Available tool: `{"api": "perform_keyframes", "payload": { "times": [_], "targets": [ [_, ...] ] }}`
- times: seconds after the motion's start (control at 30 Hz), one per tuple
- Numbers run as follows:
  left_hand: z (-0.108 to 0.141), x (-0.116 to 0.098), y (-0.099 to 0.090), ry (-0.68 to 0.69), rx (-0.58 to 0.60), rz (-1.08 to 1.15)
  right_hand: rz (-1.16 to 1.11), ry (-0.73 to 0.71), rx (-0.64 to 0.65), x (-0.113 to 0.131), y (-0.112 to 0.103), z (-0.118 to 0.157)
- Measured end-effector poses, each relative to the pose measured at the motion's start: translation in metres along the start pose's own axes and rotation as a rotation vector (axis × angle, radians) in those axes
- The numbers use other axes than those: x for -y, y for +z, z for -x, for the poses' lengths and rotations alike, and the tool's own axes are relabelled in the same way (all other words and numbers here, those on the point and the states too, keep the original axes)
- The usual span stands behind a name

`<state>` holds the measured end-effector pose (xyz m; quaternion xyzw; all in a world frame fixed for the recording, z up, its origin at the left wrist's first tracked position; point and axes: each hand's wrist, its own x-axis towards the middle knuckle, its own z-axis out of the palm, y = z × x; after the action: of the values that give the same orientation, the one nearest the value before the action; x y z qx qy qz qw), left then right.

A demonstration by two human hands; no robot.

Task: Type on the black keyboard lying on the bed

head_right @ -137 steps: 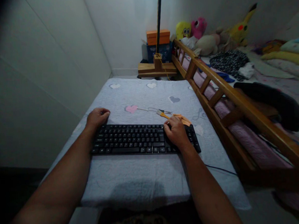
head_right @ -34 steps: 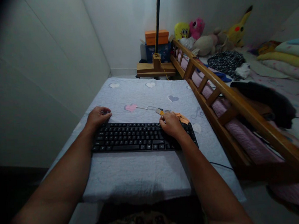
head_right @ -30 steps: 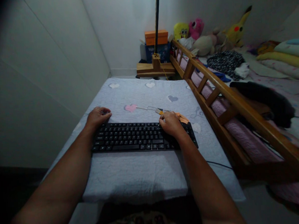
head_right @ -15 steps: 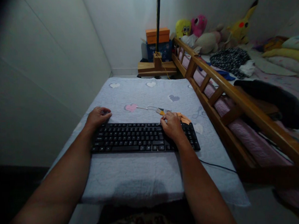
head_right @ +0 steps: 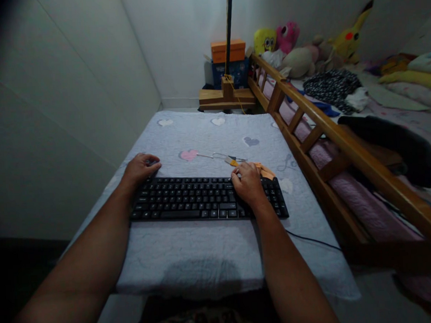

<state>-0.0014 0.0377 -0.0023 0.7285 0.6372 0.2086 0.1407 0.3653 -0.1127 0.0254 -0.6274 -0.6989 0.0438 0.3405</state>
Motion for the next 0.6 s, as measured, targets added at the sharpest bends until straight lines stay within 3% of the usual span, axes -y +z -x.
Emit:
{"api": "perform_keyframes", "payload": {
  "times": [0.23, 0.6],
  "targets": [
    [-0.0018, 0.0008, 0.0006, 0.006, -0.008, -0.04, -0.014, 0.005, 0.043, 0.0025, -0.0018, 0.0009],
    [-0.0004, -0.0013, 0.0003, 0.0, -0.007, -0.056, -0.046, -0.002, 0.004, 0.0008, -0.0001, 0.0006]
  ]
}}
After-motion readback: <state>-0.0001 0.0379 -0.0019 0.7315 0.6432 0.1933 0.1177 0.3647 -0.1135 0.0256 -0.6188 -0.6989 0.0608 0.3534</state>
